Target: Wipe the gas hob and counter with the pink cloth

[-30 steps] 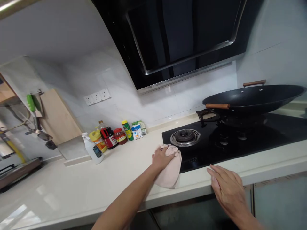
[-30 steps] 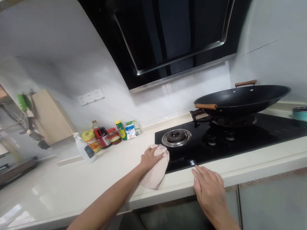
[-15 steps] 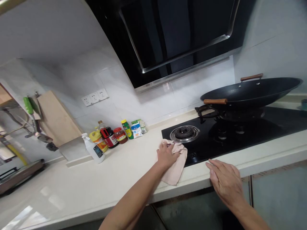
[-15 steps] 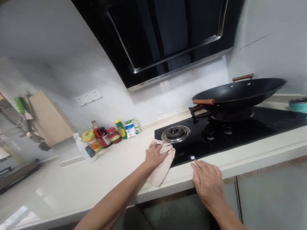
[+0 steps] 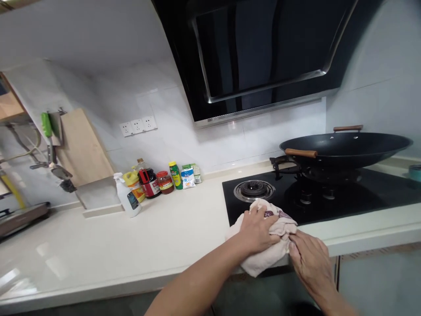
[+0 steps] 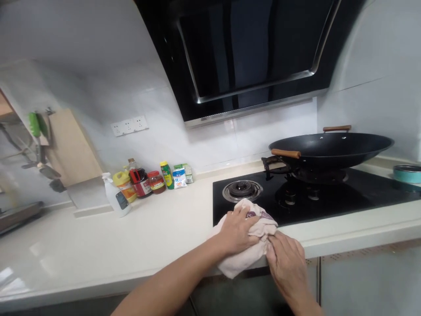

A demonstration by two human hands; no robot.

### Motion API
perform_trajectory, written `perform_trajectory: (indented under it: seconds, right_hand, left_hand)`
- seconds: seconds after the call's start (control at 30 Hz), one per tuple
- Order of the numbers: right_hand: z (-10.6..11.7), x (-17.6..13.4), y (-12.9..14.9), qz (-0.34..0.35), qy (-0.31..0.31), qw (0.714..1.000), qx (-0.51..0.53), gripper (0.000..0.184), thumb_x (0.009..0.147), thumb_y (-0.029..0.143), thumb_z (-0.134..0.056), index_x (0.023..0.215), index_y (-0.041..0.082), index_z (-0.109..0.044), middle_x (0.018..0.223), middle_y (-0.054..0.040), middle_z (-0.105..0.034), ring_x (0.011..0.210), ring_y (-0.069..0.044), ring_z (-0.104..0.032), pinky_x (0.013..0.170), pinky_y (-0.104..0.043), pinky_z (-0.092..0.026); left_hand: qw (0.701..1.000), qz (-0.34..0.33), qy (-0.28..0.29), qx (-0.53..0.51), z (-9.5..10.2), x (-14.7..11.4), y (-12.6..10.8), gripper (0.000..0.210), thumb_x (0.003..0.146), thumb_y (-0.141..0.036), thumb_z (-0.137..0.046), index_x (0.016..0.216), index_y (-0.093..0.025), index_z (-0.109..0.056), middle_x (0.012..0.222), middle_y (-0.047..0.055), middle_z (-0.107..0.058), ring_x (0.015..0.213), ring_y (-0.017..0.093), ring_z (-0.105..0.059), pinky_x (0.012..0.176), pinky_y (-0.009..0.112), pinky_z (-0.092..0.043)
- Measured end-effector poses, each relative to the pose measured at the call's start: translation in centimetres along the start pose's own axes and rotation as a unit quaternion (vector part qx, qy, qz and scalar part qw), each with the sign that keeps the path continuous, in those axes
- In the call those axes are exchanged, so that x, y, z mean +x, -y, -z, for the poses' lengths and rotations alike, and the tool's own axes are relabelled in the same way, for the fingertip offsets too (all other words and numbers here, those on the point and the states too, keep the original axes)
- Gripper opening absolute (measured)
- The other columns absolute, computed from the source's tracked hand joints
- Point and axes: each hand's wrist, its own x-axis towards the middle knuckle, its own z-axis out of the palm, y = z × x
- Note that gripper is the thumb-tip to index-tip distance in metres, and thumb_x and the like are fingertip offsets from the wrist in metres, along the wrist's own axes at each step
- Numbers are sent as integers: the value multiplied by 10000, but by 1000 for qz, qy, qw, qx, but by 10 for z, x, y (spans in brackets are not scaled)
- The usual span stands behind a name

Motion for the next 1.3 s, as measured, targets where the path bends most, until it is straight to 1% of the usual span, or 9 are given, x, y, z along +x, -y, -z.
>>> perform_trajectory:
  seconds: [0.13,0.23,0.5,0.6,0.7,0.83,0.93,1.13,1.3]
  right_hand:
    - [3,2,2,-5,14,1000,13,266,988,284,-452,1136,181,-648,1156,-106,-715,1096,-263,-623,987,-435,-403]
    - [4,2,3,-6,16,999,29,265,988,282,-462,1138,179,-655,1164,-105,-716,1117,-263,-624,995,-435,-406]
    - [7,4,6,-14,3,999,49,262,983,270,-477,1143,174,-661,1177,-106,-717,1131,-263,-633,1018,-444,-410]
    - [7,4,6,-23,7,998,56,263,988,275,-475,1139,177,-667,1175,-102,-719,1133,-263,-635,1024,-444,-406]
    - [8,4,7,-35,15,997,69,290,990,281,-476,1196,173,-649,1223,-114,-700,1157,-264,-625,1031,-443,-404]
    - [10,5,10,-55,35,996,65,429,1011,331,-448,1401,170,-524,1424,-147,-583,1251,-285,-572,1045,-462,-391]
    - [13,6,11,-55,48,995,66,550,1026,409,-412,1524,176,-383,1534,-170,-469,1349,-309,-495,1062,-491,-376]
    - [13,2,9,-39,75,992,93,723,1009,602,-320,1588,178,-245,1586,-199,-381,1464,-353,-350,1094,-566,-337]
    - [14,-1,-9,-78,25,990,110,668,1008,497,-349,1584,175,-249,1557,-184,-421,1422,-335,-415,1094,-539,-377]
  left_hand:
    - [999,37,-22,10,4,-28,29,656,853,-588,-678,1447,-361,-515,1557,82,-422,1361,337,-437,1079,527,-418]
    - [994,103,-25,-6,14,-60,53,703,830,-590,-715,1459,-350,-510,1552,72,-452,1389,294,-444,1119,447,-401]
    - [956,281,39,79,59,-155,117,677,888,-482,-631,1515,-331,-428,1544,39,-500,1409,265,-471,1132,423,-382]
    - [941,310,48,127,65,-182,118,594,882,-449,-624,1453,-316,-527,1531,42,-517,1400,277,-484,1103,426,-416]
    - [949,278,14,149,62,-194,96,533,864,-378,-619,1396,-362,-587,1501,2,-550,1358,279,-517,1061,413,-456]
    - [976,190,-10,109,47,-178,54,585,799,-308,-661,1378,-363,-602,1466,24,-569,1297,308,-531,1049,449,-454]
    - [987,138,-33,70,31,-151,26,638,763,-373,-728,1385,-331,-590,1482,82,-533,1284,353,-511,1037,495,-440]
    - [998,-12,-66,17,1,-75,-24,734,794,-540,-701,1446,-274,-492,1505,131,-464,1297,359,-462,1038,508,-422]
    - [995,-85,-43,18,-13,-3,-65,619,859,-413,-586,1427,-187,-483,1514,146,-425,1309,337,-435,1049,493,-417]
